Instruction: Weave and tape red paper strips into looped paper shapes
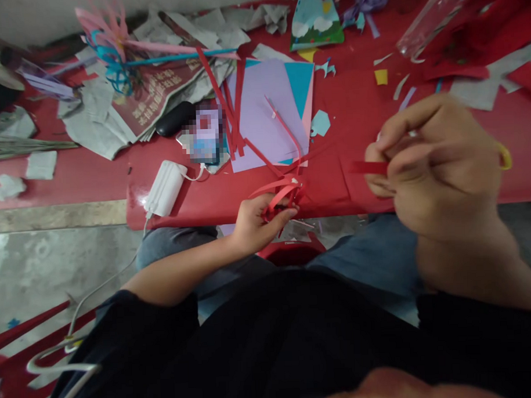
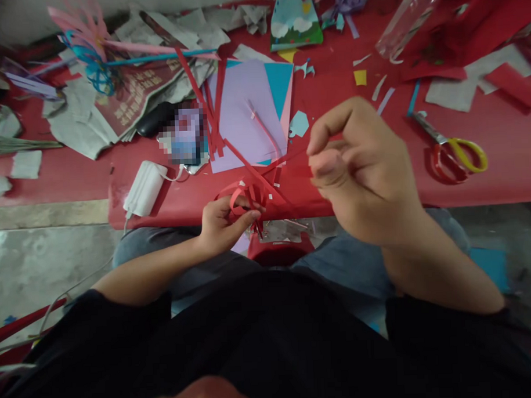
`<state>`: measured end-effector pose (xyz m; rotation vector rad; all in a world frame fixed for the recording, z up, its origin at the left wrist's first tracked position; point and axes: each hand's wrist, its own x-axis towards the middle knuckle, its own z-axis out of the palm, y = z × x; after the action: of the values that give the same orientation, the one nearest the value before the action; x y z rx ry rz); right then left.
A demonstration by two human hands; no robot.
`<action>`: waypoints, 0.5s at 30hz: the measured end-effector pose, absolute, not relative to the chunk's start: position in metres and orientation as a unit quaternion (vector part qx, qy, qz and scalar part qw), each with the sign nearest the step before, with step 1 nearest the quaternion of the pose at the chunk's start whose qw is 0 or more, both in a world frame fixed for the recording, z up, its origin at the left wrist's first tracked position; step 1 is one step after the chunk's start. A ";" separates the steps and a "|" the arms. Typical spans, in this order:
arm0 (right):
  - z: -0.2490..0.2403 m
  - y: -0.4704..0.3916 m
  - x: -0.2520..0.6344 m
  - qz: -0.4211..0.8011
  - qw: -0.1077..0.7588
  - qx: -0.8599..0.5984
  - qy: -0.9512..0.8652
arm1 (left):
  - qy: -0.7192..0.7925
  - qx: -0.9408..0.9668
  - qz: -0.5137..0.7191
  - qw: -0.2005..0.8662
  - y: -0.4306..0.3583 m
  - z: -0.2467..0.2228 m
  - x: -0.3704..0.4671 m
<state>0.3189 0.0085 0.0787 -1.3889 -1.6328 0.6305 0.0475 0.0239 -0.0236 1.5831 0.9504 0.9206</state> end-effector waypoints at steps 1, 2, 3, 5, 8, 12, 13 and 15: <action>0.077 0.006 0.317 0.290 0.445 -0.554 -0.641 | 0.395 0.667 0.381 0.503 0.024 -0.024 0.050; 0.075 0.003 0.315 0.329 0.455 -0.546 -0.622 | 0.395 0.676 0.382 0.491 0.024 -0.025 0.052; 0.073 0.002 0.313 0.365 0.463 -0.537 -0.603 | 0.393 0.685 0.384 0.479 0.024 -0.025 0.054; 0.070 0.000 0.310 0.414 0.470 -0.520 -0.580 | 0.393 0.698 0.392 0.453 0.022 -0.025 0.057; 0.067 -0.002 0.309 0.468 0.465 -0.502 -0.559 | 0.391 0.720 0.402 0.409 0.017 -0.024 0.060; 0.065 -0.007 0.308 0.520 0.477 -0.442 -0.555 | 0.362 0.766 0.416 0.332 0.015 -0.025 0.059; 0.064 -0.007 0.307 0.533 0.483 -0.418 -0.555 | 0.357 0.773 0.420 0.315 0.015 -0.025 0.059; 0.062 -0.009 0.305 0.552 0.487 -0.382 -0.558 | 0.346 0.784 0.425 0.291 0.015 -0.024 0.057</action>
<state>0.3051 -0.0085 0.0620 -0.9300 -1.3574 1.3429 0.0572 0.0150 -0.0243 2.0918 0.9226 1.1332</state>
